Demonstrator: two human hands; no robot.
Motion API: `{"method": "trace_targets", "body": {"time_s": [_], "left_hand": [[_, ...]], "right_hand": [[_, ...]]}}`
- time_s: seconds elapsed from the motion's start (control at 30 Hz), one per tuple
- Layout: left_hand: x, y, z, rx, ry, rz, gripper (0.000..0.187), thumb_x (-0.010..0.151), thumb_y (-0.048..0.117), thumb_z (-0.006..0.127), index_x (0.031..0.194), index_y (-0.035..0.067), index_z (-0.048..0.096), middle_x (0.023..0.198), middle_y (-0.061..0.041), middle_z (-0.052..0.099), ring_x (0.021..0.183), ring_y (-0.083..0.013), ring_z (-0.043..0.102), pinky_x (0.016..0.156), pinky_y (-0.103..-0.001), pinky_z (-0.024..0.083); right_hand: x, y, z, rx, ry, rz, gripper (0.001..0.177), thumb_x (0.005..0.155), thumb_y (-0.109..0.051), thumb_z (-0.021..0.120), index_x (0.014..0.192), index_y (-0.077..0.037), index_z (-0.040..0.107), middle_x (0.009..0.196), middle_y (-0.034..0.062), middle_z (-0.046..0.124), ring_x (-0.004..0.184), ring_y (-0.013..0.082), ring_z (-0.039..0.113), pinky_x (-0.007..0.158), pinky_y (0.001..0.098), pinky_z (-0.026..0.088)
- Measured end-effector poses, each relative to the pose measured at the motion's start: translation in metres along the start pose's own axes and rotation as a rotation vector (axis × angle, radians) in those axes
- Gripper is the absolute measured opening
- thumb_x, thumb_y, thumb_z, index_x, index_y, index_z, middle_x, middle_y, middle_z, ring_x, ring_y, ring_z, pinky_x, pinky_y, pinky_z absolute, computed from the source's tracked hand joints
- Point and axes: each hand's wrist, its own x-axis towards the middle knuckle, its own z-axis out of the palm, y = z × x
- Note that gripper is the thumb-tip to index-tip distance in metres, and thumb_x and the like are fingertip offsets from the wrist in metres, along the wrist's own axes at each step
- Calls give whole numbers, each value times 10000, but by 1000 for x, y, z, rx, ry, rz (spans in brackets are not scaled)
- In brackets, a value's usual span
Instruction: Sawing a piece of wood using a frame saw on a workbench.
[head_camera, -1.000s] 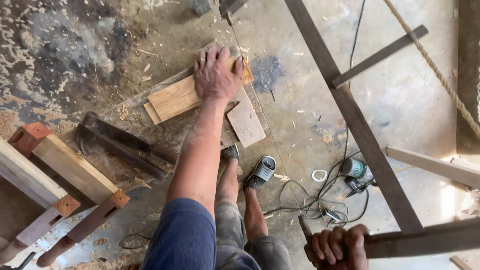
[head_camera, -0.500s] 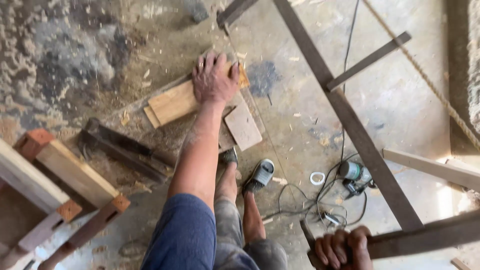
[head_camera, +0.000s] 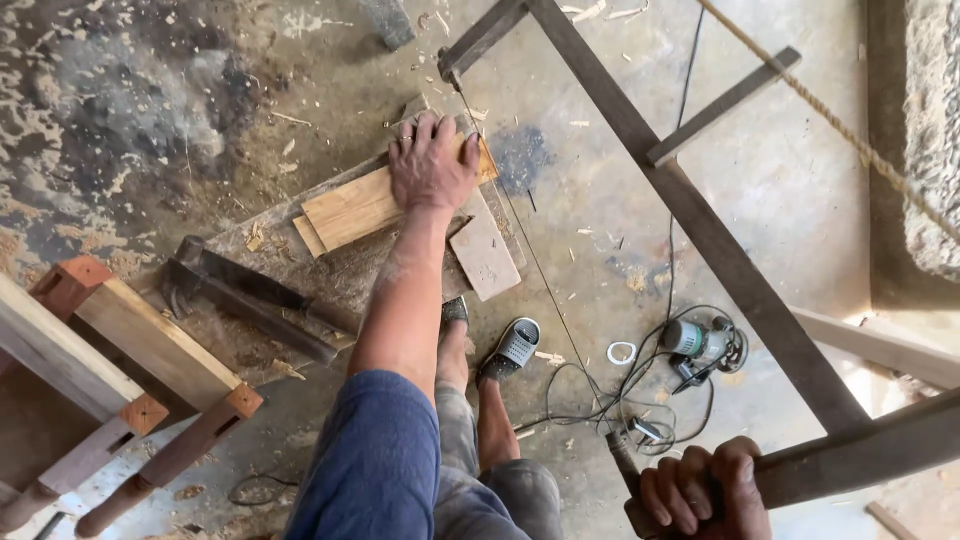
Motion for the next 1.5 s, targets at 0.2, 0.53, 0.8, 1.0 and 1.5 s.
{"method": "trace_targets", "body": {"time_s": [0.2,0.53,0.8,1.0,1.5], "left_hand": [[5,-8,19,3,60,35,525,953,605,511,1265,198,621,1405,-92,553,1291,-344,471,1020,-551,381],[-3,3,-5,36,-8,-13,454,936,571,541,1181,202,643,1375,-74,581,1270,-317,498,999,-529,407],[-2,1,5,77,47,31,451,985,557,546,1205,172,628,1313,-85,600,1203,-320,526,978,-520,427],[0,-7,16,83,158,114,400,948,529,586,1139,182,640,1271,-60,626,1159,-307,547,926,-518,449],[-4,-1,14,66,240,118,346,959,484,624,1115,176,634,1151,-78,652,1108,-322,563,888,-545,464]], "right_hand": [[7,27,-53,-145,-98,-173,336,1113,-325,535,853,-146,420,601,9,339,477,149,351,468,331,351],[31,52,-134,66,-203,-160,353,1127,-316,496,852,-128,379,651,30,376,509,147,380,472,325,371],[40,74,-157,100,-253,-155,330,1104,-304,551,856,-143,403,667,20,397,545,151,407,530,334,366],[69,100,-192,104,-317,-245,291,1098,-256,573,868,-123,453,616,1,393,494,131,383,492,323,359],[76,99,-171,6,-214,-265,250,1102,-236,534,884,-141,456,609,-2,376,478,114,361,502,321,364]]}}
